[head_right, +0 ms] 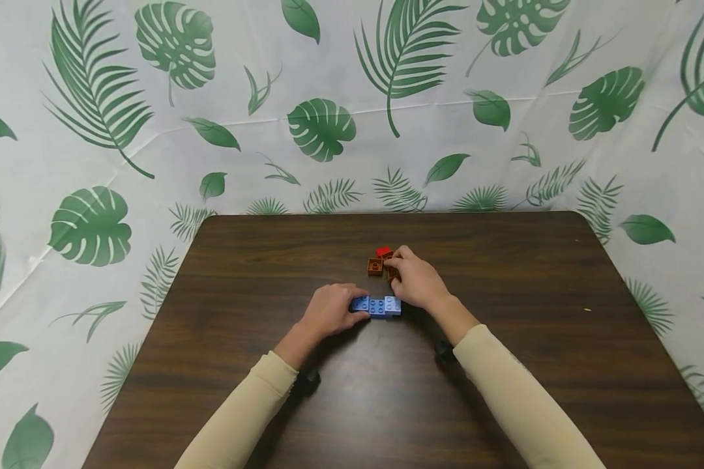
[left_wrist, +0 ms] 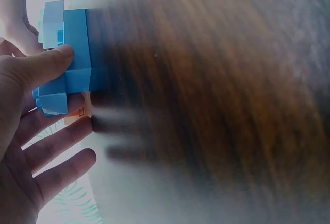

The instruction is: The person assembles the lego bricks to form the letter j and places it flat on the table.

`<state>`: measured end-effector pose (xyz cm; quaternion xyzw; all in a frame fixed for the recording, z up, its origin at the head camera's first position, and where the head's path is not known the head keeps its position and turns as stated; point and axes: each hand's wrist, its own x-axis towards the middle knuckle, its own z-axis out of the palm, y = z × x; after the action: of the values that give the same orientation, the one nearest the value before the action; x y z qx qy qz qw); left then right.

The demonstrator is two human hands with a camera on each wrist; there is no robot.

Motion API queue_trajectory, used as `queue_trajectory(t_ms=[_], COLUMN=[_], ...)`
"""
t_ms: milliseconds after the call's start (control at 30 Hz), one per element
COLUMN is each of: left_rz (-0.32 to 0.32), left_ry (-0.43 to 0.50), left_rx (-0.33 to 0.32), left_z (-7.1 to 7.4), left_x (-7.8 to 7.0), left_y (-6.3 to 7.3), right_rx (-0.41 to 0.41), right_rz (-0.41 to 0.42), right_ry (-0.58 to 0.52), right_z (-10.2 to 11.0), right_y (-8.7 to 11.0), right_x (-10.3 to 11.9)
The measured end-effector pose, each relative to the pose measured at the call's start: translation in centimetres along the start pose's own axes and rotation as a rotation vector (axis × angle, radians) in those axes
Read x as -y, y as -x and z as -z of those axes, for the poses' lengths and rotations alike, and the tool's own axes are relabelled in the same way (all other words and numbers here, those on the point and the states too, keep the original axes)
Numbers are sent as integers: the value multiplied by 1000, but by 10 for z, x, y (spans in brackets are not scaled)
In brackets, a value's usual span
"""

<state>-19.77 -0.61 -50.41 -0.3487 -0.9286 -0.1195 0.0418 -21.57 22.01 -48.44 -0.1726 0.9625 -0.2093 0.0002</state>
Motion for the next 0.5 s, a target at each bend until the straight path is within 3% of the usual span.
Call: queue_trajectory(t_ms=[233, 500], left_rz=[5, 1], left_ry=[-2, 1], left_rx=[-3, -24], left_z=[-2, -2], left_x=[1, 0], left_y=[0, 1], right_rx=[11, 0], right_rz=[-36, -13], right_ry=[-19, -88], right_z=[8, 14], right_y=[4, 11], right_x=[-1, -4])
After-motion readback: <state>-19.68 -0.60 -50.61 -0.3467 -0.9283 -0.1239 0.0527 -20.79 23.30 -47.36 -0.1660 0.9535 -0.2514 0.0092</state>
